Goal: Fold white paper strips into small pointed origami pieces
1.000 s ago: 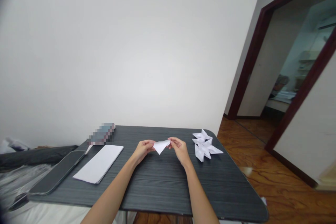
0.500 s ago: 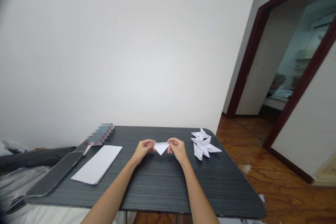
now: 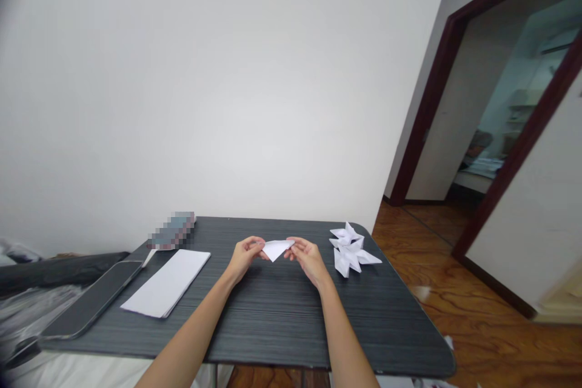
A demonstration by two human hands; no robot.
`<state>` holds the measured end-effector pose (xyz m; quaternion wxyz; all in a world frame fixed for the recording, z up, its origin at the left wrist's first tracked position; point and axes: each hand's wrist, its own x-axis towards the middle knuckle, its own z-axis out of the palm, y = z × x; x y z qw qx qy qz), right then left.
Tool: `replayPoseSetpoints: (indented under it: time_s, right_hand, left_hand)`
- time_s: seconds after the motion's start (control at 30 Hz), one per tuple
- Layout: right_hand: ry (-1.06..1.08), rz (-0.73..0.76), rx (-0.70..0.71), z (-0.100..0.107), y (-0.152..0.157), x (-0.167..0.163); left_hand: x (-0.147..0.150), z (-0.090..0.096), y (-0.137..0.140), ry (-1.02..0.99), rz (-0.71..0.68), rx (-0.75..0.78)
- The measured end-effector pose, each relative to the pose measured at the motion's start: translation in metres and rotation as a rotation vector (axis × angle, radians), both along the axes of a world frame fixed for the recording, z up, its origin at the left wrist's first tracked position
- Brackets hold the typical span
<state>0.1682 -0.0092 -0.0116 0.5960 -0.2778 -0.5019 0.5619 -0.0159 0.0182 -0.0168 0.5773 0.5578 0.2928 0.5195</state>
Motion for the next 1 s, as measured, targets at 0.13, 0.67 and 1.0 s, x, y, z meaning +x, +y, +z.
replayPoseSetpoints:
  time_s: [0.13,0.67,1.0]
  right_hand:
    - [-0.011,-0.011,0.008,0.000,-0.001,-0.001]
    - [-0.099,-0.019,-0.037,0.005,-0.005,-0.002]
    - [-0.088,-0.076,-0.081,-0.002,0.000,0.001]
  left_hand:
    - [0.001,0.001,0.000,0.010,-0.014,-0.015]
    - [0.002,0.007,-0.003,0.082,0.024,0.028]
    - [0.002,0.008,-0.005,0.134,0.031,0.077]
